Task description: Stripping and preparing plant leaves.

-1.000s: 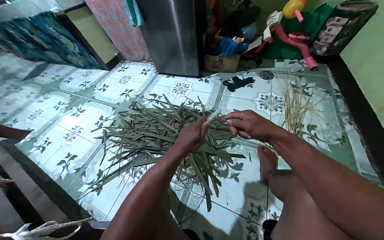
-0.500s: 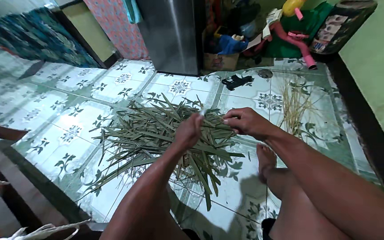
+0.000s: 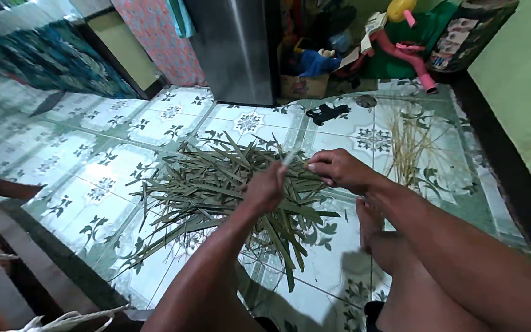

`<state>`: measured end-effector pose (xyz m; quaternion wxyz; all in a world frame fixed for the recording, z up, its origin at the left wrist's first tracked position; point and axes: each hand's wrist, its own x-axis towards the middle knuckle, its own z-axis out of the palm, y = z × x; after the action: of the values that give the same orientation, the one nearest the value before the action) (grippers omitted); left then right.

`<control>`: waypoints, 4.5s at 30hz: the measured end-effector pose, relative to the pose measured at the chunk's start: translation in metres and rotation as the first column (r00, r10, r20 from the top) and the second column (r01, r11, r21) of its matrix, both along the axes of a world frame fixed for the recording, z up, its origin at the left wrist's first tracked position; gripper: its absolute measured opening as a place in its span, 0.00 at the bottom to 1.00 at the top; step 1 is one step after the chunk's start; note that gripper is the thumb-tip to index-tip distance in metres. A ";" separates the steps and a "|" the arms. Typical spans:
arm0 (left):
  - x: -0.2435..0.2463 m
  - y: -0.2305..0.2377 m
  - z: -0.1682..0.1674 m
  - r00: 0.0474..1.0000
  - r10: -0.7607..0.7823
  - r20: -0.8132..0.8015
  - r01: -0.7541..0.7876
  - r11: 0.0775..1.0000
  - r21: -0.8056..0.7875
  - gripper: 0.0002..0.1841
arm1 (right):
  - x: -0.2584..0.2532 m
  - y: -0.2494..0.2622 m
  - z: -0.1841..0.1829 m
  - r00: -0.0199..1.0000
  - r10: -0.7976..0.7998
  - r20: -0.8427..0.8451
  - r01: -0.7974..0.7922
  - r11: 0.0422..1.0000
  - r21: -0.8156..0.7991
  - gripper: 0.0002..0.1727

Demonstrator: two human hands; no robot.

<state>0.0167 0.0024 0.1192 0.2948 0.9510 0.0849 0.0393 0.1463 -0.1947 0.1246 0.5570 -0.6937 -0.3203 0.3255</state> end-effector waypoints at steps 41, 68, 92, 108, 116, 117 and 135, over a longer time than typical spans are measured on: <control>-0.001 0.011 0.000 0.998 0.034 -0.048 -0.033 0.999 0.010 0.26 | 0.001 0.000 -0.006 0.945 0.010 0.326 0.022 0.995 -0.094 0.11; 0.000 0.041 -0.013 0.991 0.132 0.002 -0.132 0.989 -0.073 0.28 | 0.002 -0.011 0.001 0.996 0.058 0.062 -0.054 0.996 -0.068 0.12; -0.012 0.032 -0.028 0.958 -0.143 -0.248 -0.077 0.708 -0.702 0.17 | -0.032 0.011 0.009 0.456 -0.277 0.846 -0.022 0.946 0.322 0.13; -0.019 0.012 0.008 0.983 0.133 0.129 0.044 0.510 -0.859 0.17 | -0.028 0.009 -0.011 0.961 0.215 0.175 -0.225 0.974 0.038 0.16; -0.036 0.014 0.009 0.993 0.009 0.119 0.095 0.541 -0.836 0.14 | -0.042 0.011 -0.007 0.933 0.163 0.321 -0.200 0.976 0.084 0.15; -0.036 0.022 0.011 0.987 0.083 0.140 0.082 0.493 -0.866 0.15 | -0.041 0.009 -0.006 0.923 0.179 0.339 -0.218 0.973 0.080 0.16; -0.058 0.019 0.009 0.984 -0.009 0.180 0.143 0.648 -0.748 0.18 | -0.043 0.007 -0.004 0.957 0.281 0.070 -0.289 0.948 0.135 0.14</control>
<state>-0.0411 0.0217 0.1286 0.6720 0.7372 0.0296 0.0641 0.1033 -0.1881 0.1206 0.5446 -0.6060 -0.4536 0.3611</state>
